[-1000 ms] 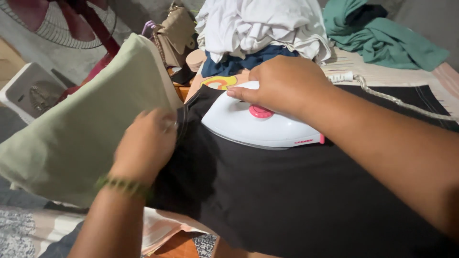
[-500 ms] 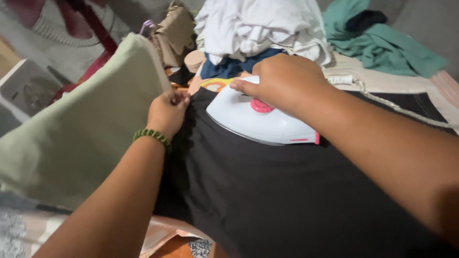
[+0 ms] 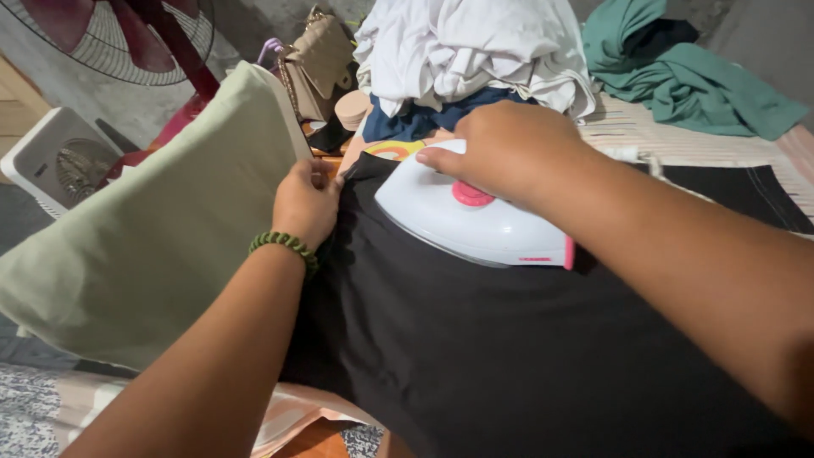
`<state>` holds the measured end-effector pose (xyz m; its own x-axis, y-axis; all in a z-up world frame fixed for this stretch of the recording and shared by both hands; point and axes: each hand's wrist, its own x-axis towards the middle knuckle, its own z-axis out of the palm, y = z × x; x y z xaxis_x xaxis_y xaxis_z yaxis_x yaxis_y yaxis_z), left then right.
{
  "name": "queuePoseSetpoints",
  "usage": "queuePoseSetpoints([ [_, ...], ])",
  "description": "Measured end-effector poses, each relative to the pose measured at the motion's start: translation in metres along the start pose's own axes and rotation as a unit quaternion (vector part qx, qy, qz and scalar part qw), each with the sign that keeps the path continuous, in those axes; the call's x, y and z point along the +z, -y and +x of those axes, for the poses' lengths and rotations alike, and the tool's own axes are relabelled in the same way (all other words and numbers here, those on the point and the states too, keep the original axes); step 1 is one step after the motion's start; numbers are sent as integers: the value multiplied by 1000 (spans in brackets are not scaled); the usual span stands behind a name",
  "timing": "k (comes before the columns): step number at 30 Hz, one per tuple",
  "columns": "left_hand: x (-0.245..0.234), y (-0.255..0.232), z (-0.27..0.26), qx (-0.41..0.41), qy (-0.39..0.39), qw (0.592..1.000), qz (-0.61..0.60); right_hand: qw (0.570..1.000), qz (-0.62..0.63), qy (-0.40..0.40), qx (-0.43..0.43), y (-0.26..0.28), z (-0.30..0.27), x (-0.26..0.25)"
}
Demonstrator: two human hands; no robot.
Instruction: The person irons a black t-shirt on a table using a white electric iron. They repeatedly smooth the fabric, reposition the shirt, and iron different sections including the body and sleeves.
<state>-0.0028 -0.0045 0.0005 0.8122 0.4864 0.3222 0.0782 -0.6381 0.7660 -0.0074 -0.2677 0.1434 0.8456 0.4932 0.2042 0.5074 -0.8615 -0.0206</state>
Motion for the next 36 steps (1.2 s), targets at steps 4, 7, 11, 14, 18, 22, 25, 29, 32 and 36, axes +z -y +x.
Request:
queuePoseSetpoints([
  [4,3,-1,2,26,-19,999,15,1000,-24,-18,-4,1,10,5],
  [7,4,-2,0,47,-29,998,31,1000,-24,-9,14,13,26,11],
  [11,-1,-7,-6,75,-19,996,41,999,-23,-30,1,19,38,13],
  [14,-2,-13,-9,70,1,997,43,999,-20,-50,-8,1,31,9],
  [18,-2,-14,-10,51,-12,999,5,999,-15,11,32,-29,23,1],
  [22,-1,-13,-7,50,-22,998,13,999,-25,14,31,-34,26,4],
  [25,0,-13,-9,49,-21,998,31,999,-35,-26,-19,-19,38,12],
  [29,-3,-19,-12,49,4,998,44,997,-23,-57,-40,-7,49,21],
  [32,-6,-21,-14,81,8,995,55,999,-30,-38,-7,-14,47,19],
  [36,-4,-20,-14,115,35,989,86,997,-57,-18,49,-46,31,11],
])
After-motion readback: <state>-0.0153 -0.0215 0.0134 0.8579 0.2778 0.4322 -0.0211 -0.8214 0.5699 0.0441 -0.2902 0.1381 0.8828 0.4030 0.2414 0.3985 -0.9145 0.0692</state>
